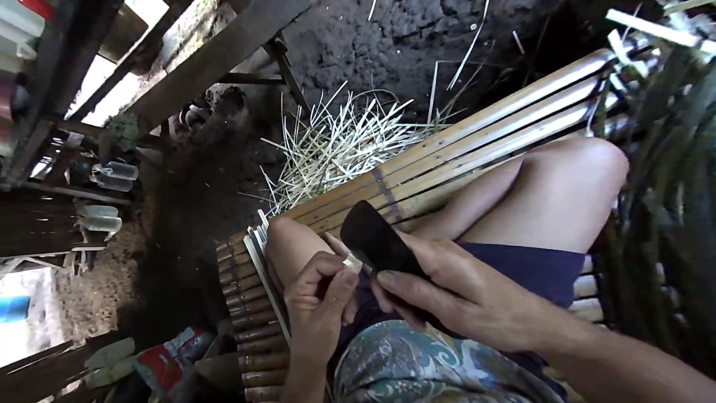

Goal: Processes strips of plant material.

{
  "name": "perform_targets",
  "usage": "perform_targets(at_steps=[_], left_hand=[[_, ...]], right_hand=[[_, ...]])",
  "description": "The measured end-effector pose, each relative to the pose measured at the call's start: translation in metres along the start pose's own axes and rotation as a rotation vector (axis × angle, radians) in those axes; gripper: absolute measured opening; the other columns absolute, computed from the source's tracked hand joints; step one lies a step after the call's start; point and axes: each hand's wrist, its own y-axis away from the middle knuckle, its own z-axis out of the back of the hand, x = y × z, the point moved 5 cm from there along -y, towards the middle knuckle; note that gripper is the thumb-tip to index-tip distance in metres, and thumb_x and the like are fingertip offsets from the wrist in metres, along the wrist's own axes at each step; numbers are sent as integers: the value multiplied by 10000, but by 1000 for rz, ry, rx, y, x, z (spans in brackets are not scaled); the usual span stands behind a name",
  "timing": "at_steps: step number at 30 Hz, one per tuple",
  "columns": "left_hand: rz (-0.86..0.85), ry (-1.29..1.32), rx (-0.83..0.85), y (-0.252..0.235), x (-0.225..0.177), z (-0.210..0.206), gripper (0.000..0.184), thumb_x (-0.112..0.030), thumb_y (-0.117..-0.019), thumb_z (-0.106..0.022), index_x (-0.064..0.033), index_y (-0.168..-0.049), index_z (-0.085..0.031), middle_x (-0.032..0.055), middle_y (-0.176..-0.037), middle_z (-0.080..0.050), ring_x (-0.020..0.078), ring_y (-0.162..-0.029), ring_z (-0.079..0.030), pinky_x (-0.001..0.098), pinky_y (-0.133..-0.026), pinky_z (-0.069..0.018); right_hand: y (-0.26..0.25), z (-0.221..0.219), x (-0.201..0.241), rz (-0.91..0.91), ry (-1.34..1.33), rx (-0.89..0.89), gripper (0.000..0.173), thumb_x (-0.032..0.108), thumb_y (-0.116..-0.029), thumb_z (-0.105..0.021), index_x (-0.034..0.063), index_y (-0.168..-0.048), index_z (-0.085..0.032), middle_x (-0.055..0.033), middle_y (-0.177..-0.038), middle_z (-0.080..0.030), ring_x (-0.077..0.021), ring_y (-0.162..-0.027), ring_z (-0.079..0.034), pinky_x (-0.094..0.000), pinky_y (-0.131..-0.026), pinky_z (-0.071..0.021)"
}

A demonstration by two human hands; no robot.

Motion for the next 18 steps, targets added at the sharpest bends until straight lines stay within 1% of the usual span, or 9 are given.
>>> perform_targets(at_steps=[2,3,4,5,7,9,13,16,18], left_hand=[[8,-18,-29,0,3,1,104,-159,-1000,-644,-84,-950,-694,-43,-764,-668,-31,-554,-571,131,-497,-498],[11,-21,-44,0,4,2,101,-155,-1000,-644,-84,-947,-693,-42,-747,-663,-28,-549,-569,135,-497,-498],[11,-24,-53,1,4,2,103,-154,-1002,-640,-83,-944,-689,-42,-736,-656,-25,-547,-567,138,-499,-498],[8,-22,-58,1,3,2,104,-150,-1002,-640,-78,-944,-686,-39,-734,-651,-20,-547,-567,141,-501,-500],[3,-27,-61,3,3,3,103,-150,-1001,-641,-76,-941,-682,-40,-741,-649,-20,-545,-565,139,-497,-502],[0,-17,-61,4,2,3,100,-152,-997,-647,-79,-941,-687,-47,-738,-654,-30,-538,-561,133,-487,-495],[8,9,-47,5,1,4,98,-166,-995,-653,-86,-955,-692,-50,-747,-651,-37,-542,-552,125,-486,-483],[9,5,-62,4,2,3,93,-143,-1002,-639,-81,-954,-688,-42,-740,-647,-32,-539,-550,125,-479,-477],[9,-7,-68,4,2,3,93,-136,-1008,-627,-86,-953,-684,-45,-739,-642,-35,-540,-545,123,-482,-475]], right_hand=[[-1,-3,-1,25,53,-39,219,160,-1067,-444,56,-1229,-549,62,-783,-626,49,-579,-567,-110,-520,-505],[-2,-5,-2,25,65,-44,303,157,-1069,-446,51,-1343,-516,49,-798,-629,42,-585,-567,-114,-527,-503],[-2,-6,-2,18,81,-42,339,161,-1070,-446,60,-1392,-487,43,-806,-627,37,-590,-567,-115,-533,-501],[-3,-8,-3,12,92,-42,342,162,-1071,-449,62,-1397,-479,37,-807,-628,32,-594,-569,-119,-538,-501],[-3,-8,-3,2,86,-29,301,162,-1068,-451,63,-1349,-494,45,-800,-630,38,-590,-574,-116,-534,-505],[-3,-8,-1,5,47,0,338,156,-1072,-444,67,-1396,-486,50,-809,-636,38,-598,-573,-112,-542,-503],[-3,-8,1,20,62,3,309,151,-1068,-442,65,-1358,-507,57,-796,-622,46,-590,-564,-107,-534,-500],[-5,-8,1,15,115,-15,182,151,-1062,-450,50,-1189,-532,57,-778,-615,47,-578,-566,-109,-525,-505],[-6,-9,0,11,138,-16,156,153,-1062,-449,54,-1154,-526,57,-781,-610,51,-580,-566,-106,-528,-505]])
